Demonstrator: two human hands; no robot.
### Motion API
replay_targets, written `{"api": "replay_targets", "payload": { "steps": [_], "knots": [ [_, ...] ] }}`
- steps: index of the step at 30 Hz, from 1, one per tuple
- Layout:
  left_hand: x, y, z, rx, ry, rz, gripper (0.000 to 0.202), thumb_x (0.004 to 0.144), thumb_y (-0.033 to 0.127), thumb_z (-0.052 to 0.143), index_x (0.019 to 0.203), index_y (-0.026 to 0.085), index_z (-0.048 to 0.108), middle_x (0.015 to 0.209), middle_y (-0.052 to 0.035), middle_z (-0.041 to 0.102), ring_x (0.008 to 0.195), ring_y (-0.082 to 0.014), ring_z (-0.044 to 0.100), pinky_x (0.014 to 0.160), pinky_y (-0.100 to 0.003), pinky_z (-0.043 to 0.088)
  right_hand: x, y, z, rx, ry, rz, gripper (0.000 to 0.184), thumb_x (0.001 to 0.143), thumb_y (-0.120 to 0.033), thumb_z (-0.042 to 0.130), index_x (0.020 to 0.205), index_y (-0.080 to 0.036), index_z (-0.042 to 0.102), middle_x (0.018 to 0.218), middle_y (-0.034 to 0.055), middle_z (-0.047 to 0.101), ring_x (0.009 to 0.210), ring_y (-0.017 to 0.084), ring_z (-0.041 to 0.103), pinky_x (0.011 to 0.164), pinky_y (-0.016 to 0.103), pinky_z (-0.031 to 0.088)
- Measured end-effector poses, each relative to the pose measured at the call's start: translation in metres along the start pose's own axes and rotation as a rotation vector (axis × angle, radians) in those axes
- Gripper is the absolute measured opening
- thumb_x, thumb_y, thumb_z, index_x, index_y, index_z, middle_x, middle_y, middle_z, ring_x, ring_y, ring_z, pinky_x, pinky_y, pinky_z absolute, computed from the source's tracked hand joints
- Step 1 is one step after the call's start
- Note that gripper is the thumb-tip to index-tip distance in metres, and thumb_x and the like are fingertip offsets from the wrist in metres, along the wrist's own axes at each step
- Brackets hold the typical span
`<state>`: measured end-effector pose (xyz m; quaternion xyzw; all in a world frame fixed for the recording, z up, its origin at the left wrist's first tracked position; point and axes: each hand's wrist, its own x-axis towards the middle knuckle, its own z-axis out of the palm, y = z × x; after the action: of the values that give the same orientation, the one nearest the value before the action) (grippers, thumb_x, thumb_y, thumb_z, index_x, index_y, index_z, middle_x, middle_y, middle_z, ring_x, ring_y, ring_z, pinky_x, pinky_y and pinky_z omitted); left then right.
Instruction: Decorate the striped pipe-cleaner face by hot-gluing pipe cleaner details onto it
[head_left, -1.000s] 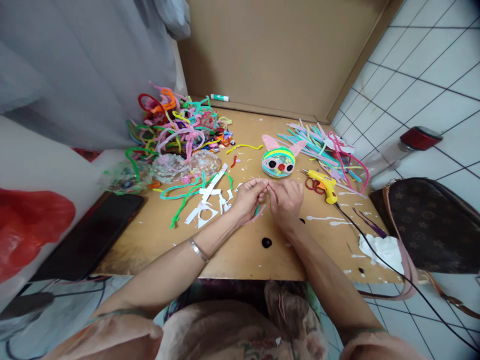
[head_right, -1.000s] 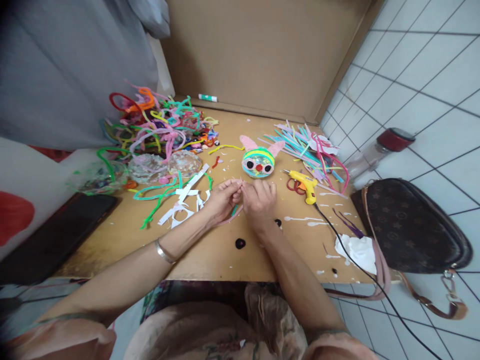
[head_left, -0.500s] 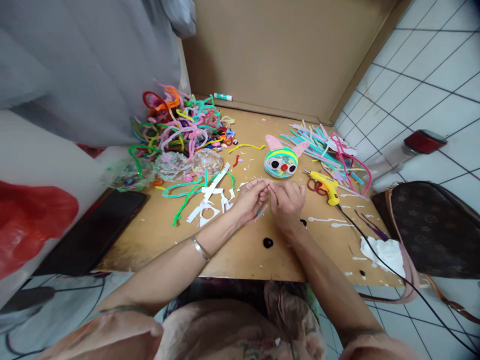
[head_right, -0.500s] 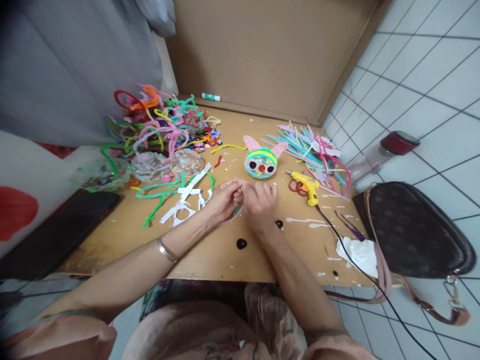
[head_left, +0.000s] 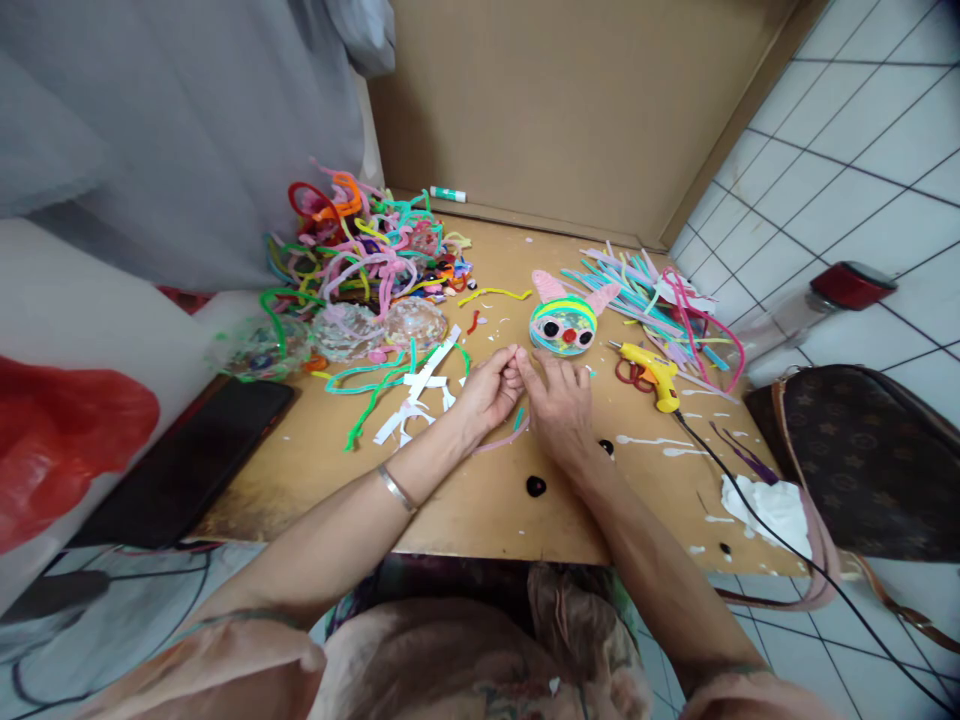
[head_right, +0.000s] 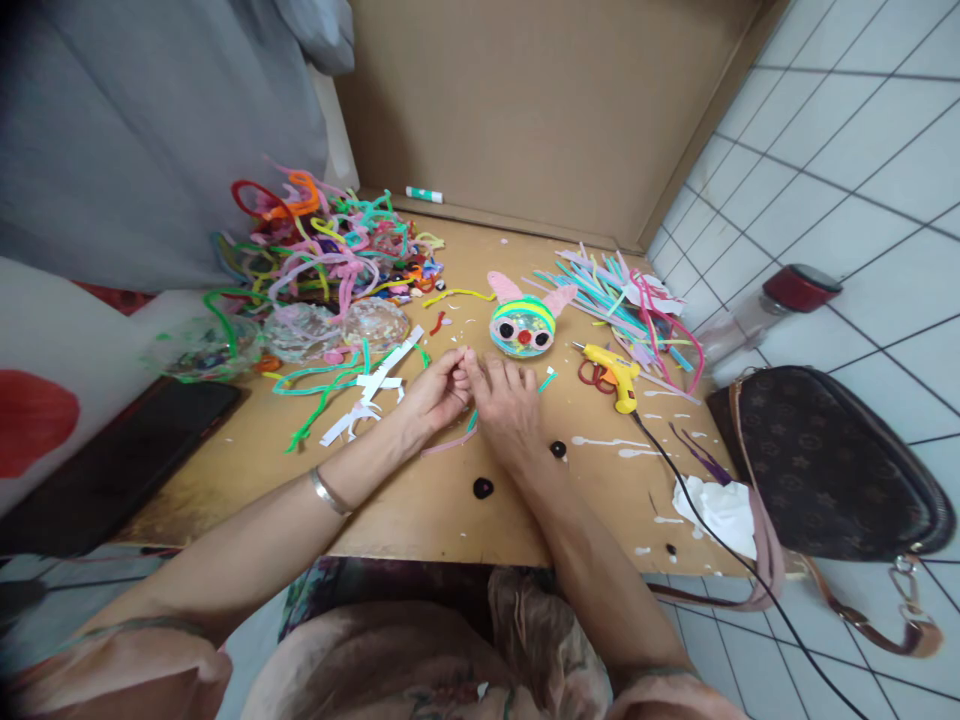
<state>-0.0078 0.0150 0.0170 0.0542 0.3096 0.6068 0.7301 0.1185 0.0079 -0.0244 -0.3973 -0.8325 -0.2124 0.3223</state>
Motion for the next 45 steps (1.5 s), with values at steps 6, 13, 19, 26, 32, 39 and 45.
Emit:
{"api": "replay_targets", "payload": {
  "steps": [6, 13, 19, 26, 32, 39, 45],
  "knots": [
    [0.0, -0.001, -0.003, 0.029, -0.058, 0.024, 0.029, 0.088, 0.009, 0.072, 0.064, 0.013, 0.055, 0.052, 0.0068, 0.048, 0.044, 0.0002, 0.036, 0.042, -0.01, 0.028, -0.002, 0.009, -0.005, 0.216, 0.164, 0.162, 0.021, 0.102, -0.029, 0.055, 0.087, -0.022, 0.068, 0.088, 0.004, 0.068, 0.084, 0.019, 0.058, 0.079, 0.034, 0.037],
    [0.002, -0.013, -0.012, 0.191, -0.194, 0.11, 0.03, 0.074, 0.025, 0.089, 0.072, 0.013, 0.062, 0.057, 0.0068, 0.051, 0.047, -0.0003, 0.037, 0.045, -0.012, 0.027, 0.001, 0.015, -0.01, 0.353, 0.271, 0.303, 0.024, 0.102, -0.035, 0.052, 0.084, -0.022, 0.06, 0.08, 0.0024, 0.062, 0.078, 0.019, 0.057, 0.075, 0.034, 0.041],
    [-0.002, -0.017, -0.011, 0.317, -0.204, 0.2, 0.032, 0.069, 0.033, 0.092, 0.073, 0.013, 0.067, 0.056, 0.0062, 0.05, 0.048, -0.001, 0.034, 0.046, -0.015, 0.023, 0.004, 0.011, -0.016, 0.472, 0.211, 0.331, 0.029, 0.1, -0.038, 0.052, 0.115, -0.021, 0.071, 0.095, 0.0073, 0.069, 0.087, 0.021, 0.063, 0.081, 0.037, 0.05],
    [-0.01, -0.019, -0.011, 0.496, -0.199, 0.364, 0.033, 0.068, 0.04, 0.092, 0.069, 0.014, 0.072, 0.051, 0.0061, 0.046, 0.05, -0.0049, 0.034, 0.049, -0.021, 0.024, 0.007, 0.013, -0.019, 0.713, 0.225, 0.503, 0.022, 0.095, -0.04, 0.063, 0.089, -0.023, 0.076, 0.083, 0.0027, 0.072, 0.079, 0.018, 0.066, 0.076, 0.034, 0.053],
    [-0.01, -0.019, -0.011, 0.516, -0.206, 0.349, 0.037, 0.074, 0.043, 0.087, 0.062, 0.015, 0.067, 0.056, 0.0028, 0.054, 0.051, -0.0053, 0.038, 0.05, -0.021, 0.028, 0.009, 0.016, -0.016, 0.882, 0.205, 0.655, 0.022, 0.087, -0.042, 0.07, 0.079, -0.022, 0.075, 0.076, 0.0015, 0.072, 0.072, 0.017, 0.064, 0.072, 0.033, 0.053],
    [-0.008, -0.021, -0.013, 0.433, -0.32, 0.289, 0.033, 0.069, 0.043, 0.089, 0.073, 0.014, 0.073, 0.064, 0.0008, 0.059, 0.054, -0.0054, 0.042, 0.051, -0.02, 0.031, 0.01, 0.017, -0.013, 0.926, 0.241, 0.744, 0.022, 0.083, -0.042, 0.071, 0.079, -0.021, 0.075, 0.074, 0.0014, 0.071, 0.069, 0.015, 0.062, 0.07, 0.031, 0.05],
    [-0.009, -0.023, -0.013, 0.491, -0.262, 0.344, 0.033, 0.065, 0.038, 0.092, 0.082, 0.014, 0.077, 0.056, 0.0046, 0.052, 0.051, -0.0052, 0.035, 0.051, -0.022, 0.024, 0.009, 0.019, -0.013, 0.948, 0.227, 0.719, 0.027, 0.086, -0.047, 0.069, 0.081, -0.021, 0.077, 0.08, 0.0031, 0.074, 0.077, 0.018, 0.067, 0.077, 0.035, 0.054]
  ]
}}
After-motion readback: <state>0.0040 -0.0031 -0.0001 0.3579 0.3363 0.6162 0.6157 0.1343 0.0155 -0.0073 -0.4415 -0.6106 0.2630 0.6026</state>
